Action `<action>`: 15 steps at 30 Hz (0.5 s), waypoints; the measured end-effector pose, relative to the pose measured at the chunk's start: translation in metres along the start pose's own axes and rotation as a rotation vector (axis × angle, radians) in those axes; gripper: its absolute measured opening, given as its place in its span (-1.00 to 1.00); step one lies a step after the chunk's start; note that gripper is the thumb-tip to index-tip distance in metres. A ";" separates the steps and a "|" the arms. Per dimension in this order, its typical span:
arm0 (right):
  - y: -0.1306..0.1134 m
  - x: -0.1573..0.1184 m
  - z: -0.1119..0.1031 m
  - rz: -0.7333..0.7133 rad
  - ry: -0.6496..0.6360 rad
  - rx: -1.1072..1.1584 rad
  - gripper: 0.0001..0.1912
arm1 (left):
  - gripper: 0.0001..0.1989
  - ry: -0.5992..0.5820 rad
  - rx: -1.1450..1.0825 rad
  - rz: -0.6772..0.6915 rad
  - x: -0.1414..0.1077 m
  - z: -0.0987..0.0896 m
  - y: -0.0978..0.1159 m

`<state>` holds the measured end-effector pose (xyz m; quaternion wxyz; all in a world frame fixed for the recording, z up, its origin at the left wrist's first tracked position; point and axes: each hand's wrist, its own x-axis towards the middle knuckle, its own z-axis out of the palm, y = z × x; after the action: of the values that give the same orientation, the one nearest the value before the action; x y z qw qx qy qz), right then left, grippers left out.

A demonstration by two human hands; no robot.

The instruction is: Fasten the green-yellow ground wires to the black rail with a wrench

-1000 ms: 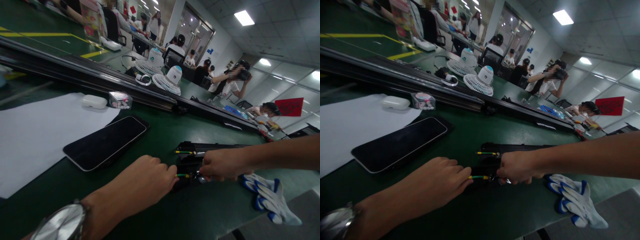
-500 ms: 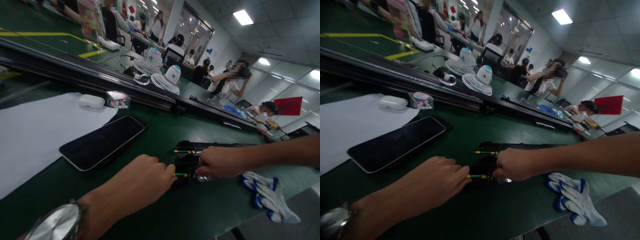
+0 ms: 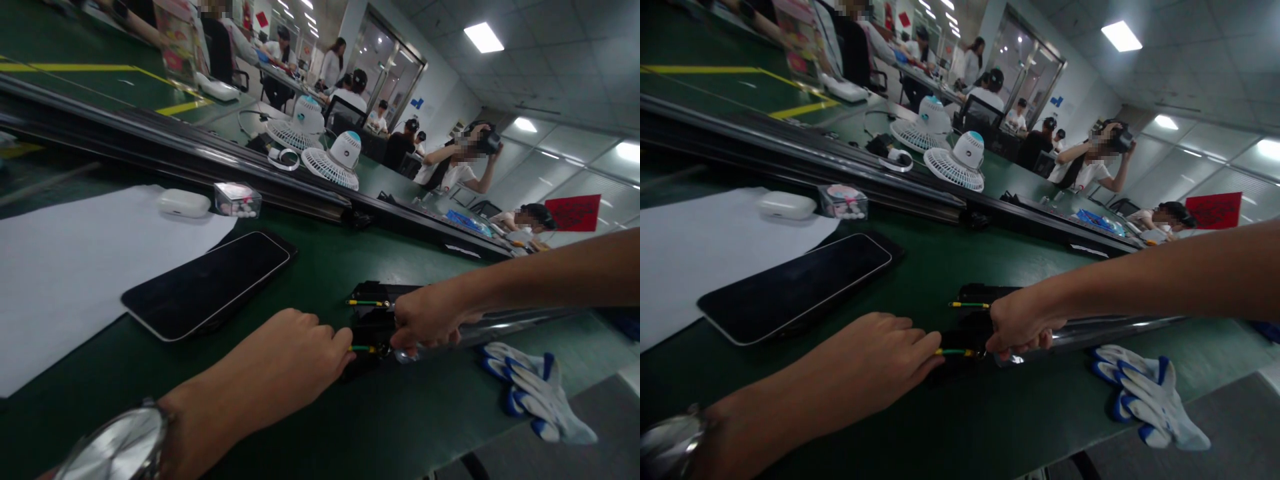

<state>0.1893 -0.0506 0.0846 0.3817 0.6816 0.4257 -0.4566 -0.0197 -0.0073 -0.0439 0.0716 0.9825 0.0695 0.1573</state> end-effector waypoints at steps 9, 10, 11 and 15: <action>-0.021 -0.016 0.012 -0.046 0.355 -0.420 -0.66 | -0.95 -0.013 0.045 0.000 -0.001 0.000 0.001; -0.022 -0.017 0.013 -0.043 0.380 -0.451 -0.65 | -0.95 -0.009 0.053 0.002 0.000 0.000 0.001; -0.023 -0.017 0.014 -0.044 0.396 -0.475 -0.64 | -0.94 -0.003 0.057 0.003 0.001 -0.001 0.001; -0.031 -0.017 0.014 -0.056 0.412 -0.527 -0.67 | -0.89 0.012 0.059 0.004 0.005 -0.006 0.000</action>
<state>0.1525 -0.0565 0.0928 0.4384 0.6254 0.6158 -0.1937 -0.0167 -0.0061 -0.0361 0.0419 0.9834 0.0726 0.1610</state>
